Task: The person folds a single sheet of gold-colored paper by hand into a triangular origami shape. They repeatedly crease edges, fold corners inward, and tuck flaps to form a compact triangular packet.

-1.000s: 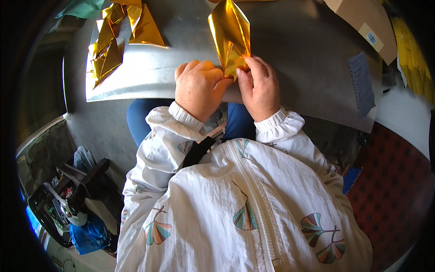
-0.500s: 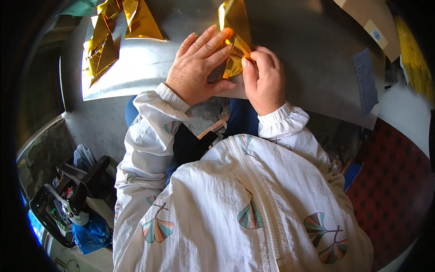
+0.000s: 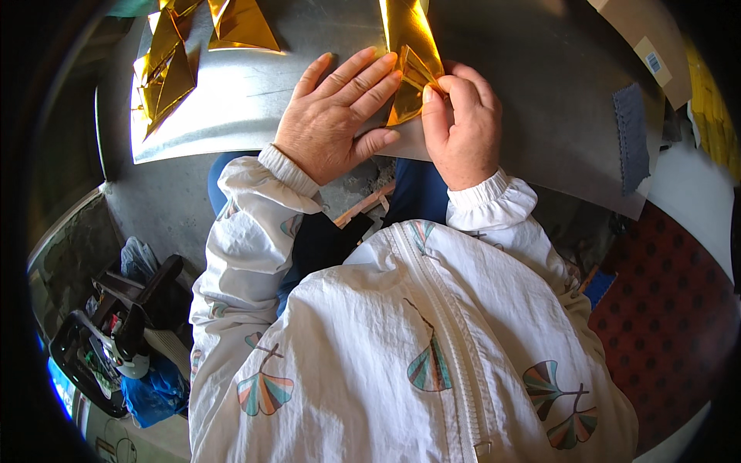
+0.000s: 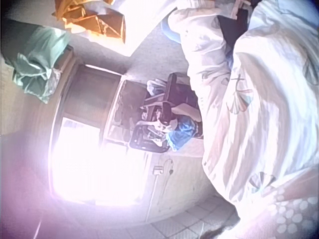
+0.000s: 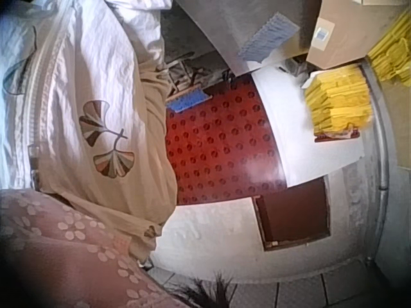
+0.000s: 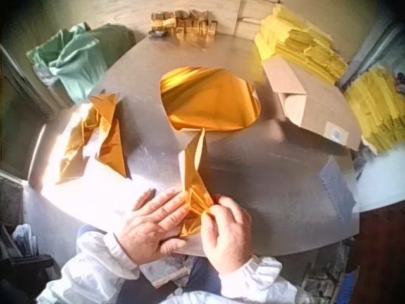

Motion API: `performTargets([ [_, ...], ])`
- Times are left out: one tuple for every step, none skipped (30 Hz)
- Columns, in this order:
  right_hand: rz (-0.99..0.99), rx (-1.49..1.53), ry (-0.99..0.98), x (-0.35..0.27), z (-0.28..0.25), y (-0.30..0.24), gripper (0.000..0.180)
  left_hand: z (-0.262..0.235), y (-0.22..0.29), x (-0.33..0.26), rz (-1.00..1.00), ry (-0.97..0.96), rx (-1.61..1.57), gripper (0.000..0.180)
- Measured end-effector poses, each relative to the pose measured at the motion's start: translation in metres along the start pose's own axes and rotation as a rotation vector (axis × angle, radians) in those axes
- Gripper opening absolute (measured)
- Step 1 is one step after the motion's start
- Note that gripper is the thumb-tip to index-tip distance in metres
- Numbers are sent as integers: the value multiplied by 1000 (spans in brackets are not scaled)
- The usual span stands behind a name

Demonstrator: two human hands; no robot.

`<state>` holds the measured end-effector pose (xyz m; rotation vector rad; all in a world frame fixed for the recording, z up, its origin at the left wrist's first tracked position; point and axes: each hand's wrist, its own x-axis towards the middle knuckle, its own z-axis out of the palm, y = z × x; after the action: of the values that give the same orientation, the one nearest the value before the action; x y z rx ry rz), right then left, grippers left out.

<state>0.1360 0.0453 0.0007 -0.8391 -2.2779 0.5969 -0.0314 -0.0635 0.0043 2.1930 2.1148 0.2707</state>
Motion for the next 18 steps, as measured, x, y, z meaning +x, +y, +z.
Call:
performTargets([
  [2,-14,-1,0,0,0,15,-1,1,0,-3,-2,-3,72],
  [6,-19,-3,0,0,-1,15,-1,2,0,-8,-3,-5,70],
  [13,-17,-5,0,0,-1,15,-1,3,-1,-11,4,-8,68],
  [11,-34,-7,0,0,-2,14,-1,4,-1,-19,10,-9,65],
  [13,-44,-9,-1,0,-2,14,-1,5,-1,-26,25,-11,62],
  [16,-47,-11,0,1,-2,14,-1,6,0,-34,39,-10,59],
  [18,-62,-10,0,1,-1,14,0,7,0,-43,46,-11,59],
  [22,-70,-9,-1,1,-1,14,0,9,0,-55,51,-8,59],
  [25,-72,-9,-1,2,-1,13,0,10,0,-67,56,-5,59],
  [22,-71,-4,0,2,0,13,-1,11,-1,-74,63,-24,59],
  [20,-67,0,0,3,0,13,-1,13,-1,-81,69,-43,58],
  [19,-59,5,1,3,1,13,-2,14,-1,-86,75,-63,58],
  [21,-63,7,1,3,1,13,-2,17,-1,-100,79,-75,57],
  [25,-62,9,1,3,2,13,-2,19,-1,-114,83,-87,56],
  [29,-56,13,1,3,2,12,-2,21,-1,-127,94,-88,55],
  [31,-59,16,1,4,2,12,-2,23,-1,-153,90,-103,54],
  [34,-57,20,1,5,2,12,-1,27,-1,-177,92,-107,54],
  [38,-55,24,1,5,2,11,0,30,0,-203,78,-99,53],
])
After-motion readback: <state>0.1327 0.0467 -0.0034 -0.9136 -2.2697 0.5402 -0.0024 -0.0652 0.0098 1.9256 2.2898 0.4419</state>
